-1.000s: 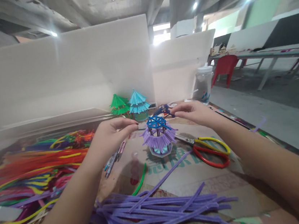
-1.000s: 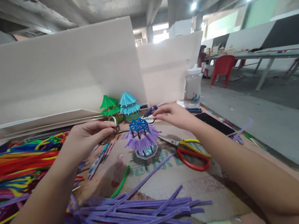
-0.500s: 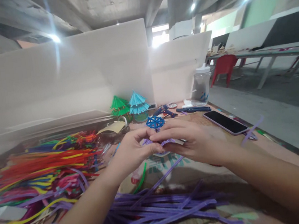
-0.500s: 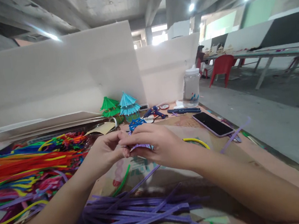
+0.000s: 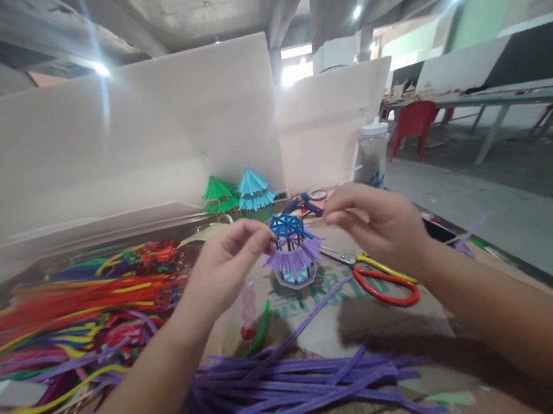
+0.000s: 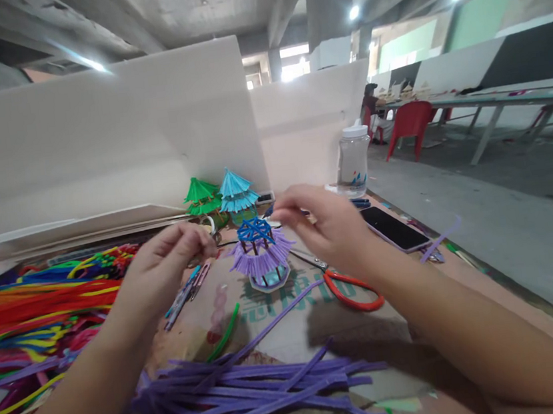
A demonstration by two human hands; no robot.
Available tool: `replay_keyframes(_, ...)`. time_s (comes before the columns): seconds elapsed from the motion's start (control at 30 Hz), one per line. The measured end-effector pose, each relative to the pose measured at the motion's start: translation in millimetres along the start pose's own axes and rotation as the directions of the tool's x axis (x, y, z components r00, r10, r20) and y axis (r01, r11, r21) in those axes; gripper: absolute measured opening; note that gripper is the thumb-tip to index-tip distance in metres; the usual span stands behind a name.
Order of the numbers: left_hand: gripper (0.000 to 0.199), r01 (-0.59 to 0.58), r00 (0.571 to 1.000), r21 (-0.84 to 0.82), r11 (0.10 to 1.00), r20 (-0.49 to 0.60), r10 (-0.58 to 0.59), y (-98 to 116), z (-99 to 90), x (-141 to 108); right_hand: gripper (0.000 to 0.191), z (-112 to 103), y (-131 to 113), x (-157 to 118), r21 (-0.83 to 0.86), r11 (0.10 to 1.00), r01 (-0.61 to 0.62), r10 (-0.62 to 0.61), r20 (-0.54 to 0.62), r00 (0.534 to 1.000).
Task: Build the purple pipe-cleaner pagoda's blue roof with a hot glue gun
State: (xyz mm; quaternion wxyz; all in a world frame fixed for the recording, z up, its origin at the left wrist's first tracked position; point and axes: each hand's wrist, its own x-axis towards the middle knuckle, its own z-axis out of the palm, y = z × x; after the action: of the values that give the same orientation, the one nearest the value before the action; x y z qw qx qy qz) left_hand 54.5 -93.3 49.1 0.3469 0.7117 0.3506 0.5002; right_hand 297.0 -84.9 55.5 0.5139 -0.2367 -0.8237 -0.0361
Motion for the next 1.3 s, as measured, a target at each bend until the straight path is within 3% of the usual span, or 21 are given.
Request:
replay_keyframes(0.1, 0.043, -0.044, 0.987, -0.047, 0.998, -0.155, 0.036, -2, -15.0, 7, 0.026, -18, 5, 6, 0.021, 0.979, -0.201, 0.202, -0.151, 0.968)
replay_keyframes(0.17, 0.050, -0.030, 0.975, -0.044, 0.999, -0.220, 0.019, -8, -24.0, 13, 0.036, -30, 8, 9, 0.078, 0.960, -0.270, 0.281, -0.240, 0.929)
replay_keyframes(0.23, 0.048, 0.007, 0.969, 0.031, 0.999, -0.246, 0.001, -20, -30.3, 19, 0.043, -41, 8, 11, 0.116, 0.943, -0.312, 0.332, -0.240, 0.912)
replay_keyframes(0.3, 0.031, 0.032, 0.966, 0.120, 0.992, -0.259, 0.000, -37, -32.6, 26, 0.037, -50, 6, 12, 0.120, 0.940, -0.319, 0.334, -0.130, 0.934)
replay_keyframes(0.33, 0.034, 0.016, 0.961, 0.147, 0.989, -0.274, 0.025, -46, -32.0, 29, 0.029, -53, 3, 13, 0.119, 0.948, -0.296, 0.300, -0.016, 0.954)
replay_keyframes(0.4, 0.067, 0.028, 0.980, 0.204, 0.979, -0.199, 0.013, -65, -27.2, 33, 0.015, -55, -1, 14, 0.118, 0.971, -0.208, 0.175, 0.240, 0.955)
replay_keyframes(0.47, 0.090, 0.074, 0.992, 0.231, 0.970, -0.114, -0.048, -82, -18.4, 33, 0.032, -49, -2, 14, 0.082, 0.986, -0.142, 0.099, 0.396, 0.913)
replay_keyframes(0.6, 0.106, 0.097, 0.995, 0.244, 0.965, 0.001, -0.100, -104, 3.2, 26, 0.029, -17, 13, 9, -0.124, 0.985, -0.122, 0.155, 0.315, 0.936)
replay_keyframes(0.77, 0.098, 0.041, 0.998, 0.186, 0.982, 0.031, -0.048, -106, 16.1, 18, 0.017, 12, 35, 2, -0.210, 0.962, -0.175, 0.230, 0.281, 0.932)
replay_keyframes(0.9, 0.073, 0.041, 0.982, 0.211, 0.977, -0.187, 0.000, -97, 9.2, 23, 0.016, 14, 37, 1, -0.159, 0.943, -0.293, 0.324, 0.236, 0.916)
replay_keyframes(1.03, 0.045, 0.065, 0.944, 0.106, 0.992, -0.328, -0.027, -93, -1.1, 29, 0.016, 17, 38, -1, -0.079, 0.952, -0.297, 0.307, 0.287, 0.908)
replay_keyframes(1.17, 0.037, 0.139, 0.928, 0.064, 0.988, -0.356, -0.107, -90, -4.5, 31, 0.018, 20, 40, -2, -0.140, 0.955, -0.262, 0.293, 0.305, 0.906)
replay_keyframes(1.3, 0.034, 0.102, 0.948, 0.104, 0.989, -0.311, -0.065, -90, -4.4, 30, 0.019, 20, 43, -2, -0.143, 0.958, -0.247, 0.280, 0.296, 0.913)
